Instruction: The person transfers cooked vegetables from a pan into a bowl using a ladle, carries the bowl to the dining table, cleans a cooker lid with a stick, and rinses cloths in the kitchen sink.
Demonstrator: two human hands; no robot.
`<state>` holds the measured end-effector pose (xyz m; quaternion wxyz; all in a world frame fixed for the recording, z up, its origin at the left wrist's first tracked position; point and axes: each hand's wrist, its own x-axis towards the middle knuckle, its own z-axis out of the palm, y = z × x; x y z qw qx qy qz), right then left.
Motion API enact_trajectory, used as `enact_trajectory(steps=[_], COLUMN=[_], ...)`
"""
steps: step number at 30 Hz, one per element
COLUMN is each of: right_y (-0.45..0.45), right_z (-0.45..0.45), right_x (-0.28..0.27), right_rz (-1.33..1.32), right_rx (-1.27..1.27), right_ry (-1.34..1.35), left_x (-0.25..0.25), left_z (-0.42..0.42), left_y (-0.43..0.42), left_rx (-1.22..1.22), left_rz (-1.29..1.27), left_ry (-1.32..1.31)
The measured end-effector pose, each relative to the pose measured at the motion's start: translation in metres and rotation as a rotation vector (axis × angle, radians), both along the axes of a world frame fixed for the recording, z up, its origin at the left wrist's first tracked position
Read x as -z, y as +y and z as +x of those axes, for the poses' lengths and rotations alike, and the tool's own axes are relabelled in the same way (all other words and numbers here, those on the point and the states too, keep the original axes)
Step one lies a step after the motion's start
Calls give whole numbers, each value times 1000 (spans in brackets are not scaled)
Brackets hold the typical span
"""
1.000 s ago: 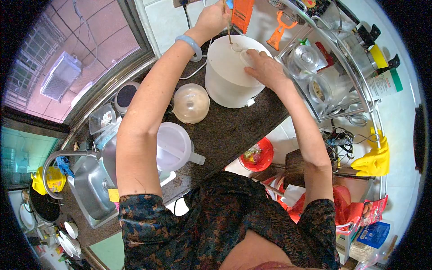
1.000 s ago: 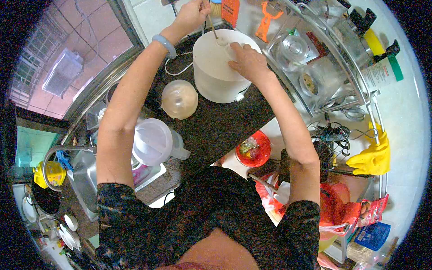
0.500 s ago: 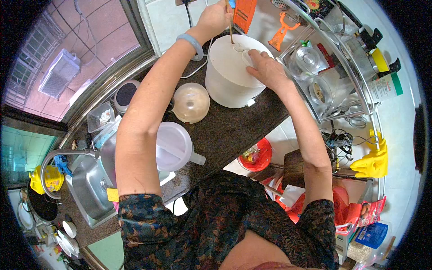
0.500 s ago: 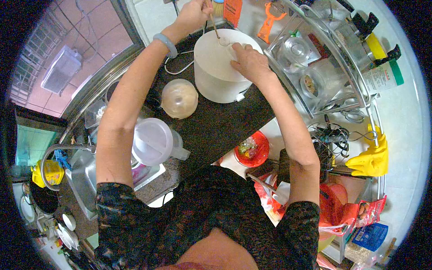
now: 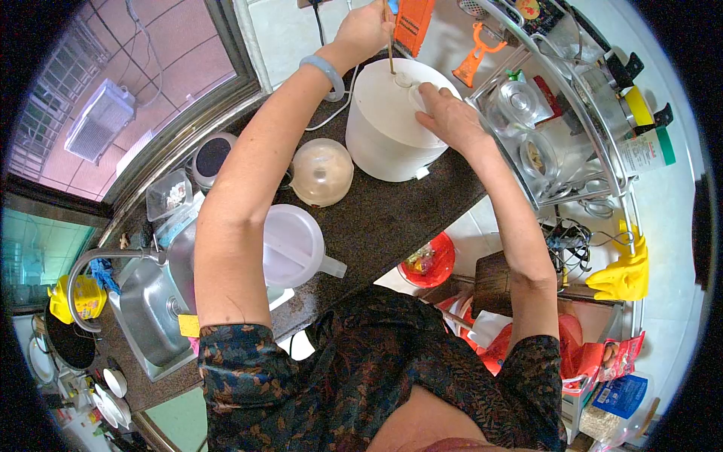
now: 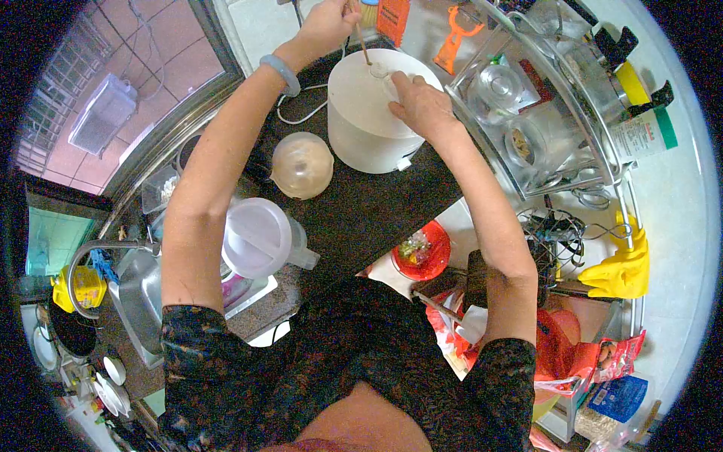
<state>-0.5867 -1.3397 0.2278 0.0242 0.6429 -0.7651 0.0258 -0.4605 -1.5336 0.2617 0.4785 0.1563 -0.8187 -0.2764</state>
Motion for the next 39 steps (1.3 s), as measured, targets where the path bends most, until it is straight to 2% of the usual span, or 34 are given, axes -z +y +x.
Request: enact_trajectory(steps=[8,13,17,21,23,24,26,27,30,31,34,35,36,38,39], right_y=[-5,-4,-14,-24,-23,-22,-20,-19,-20,-22,-26,-28,-30,-35,-41], right_z=[-6,2,20,40,39,38,33,32,32,28,21,17,14,5,-2], right_x=[13,19,25,29,27,25,19,17,17,22,18,18,13,-1,-9], right_rz=[-21,-40,-70,-163,-158,-156,-147,-136,-119,-116,-68,-109,-109,-239,-183], right_rx=[-2,44,205,310,300,289,286,277,282,273,273,263,252,234,284], right_ry=[-19,-55,-137,-193,-192,-186,-201,-214,-210,-220,-189,-176,-171,-187,-228], left_x=[3,2,-6,-2,-7,-11,-31,-43,-72,-75,-87,-96,-98,-94,-94], left_z=[-2,-2,2,-5,-12,-12,-7,0,27,36,81,108,133,174,200], left_y=[-3,-5,13,11,14,13,15,21,23,21,29,47,53,54,66], left_rx=[-101,-45,33,26,-93,-90,-28,-224,-179,-68,16,-11,-111,-146,-223], left_rz=[13,-15,59,17,197,197,53,-41,65,116,206,200,65,142,114], left_ry=[-92,-99,-85,-84,-85,-88,239,188,115,181,222,204,128,207,215])
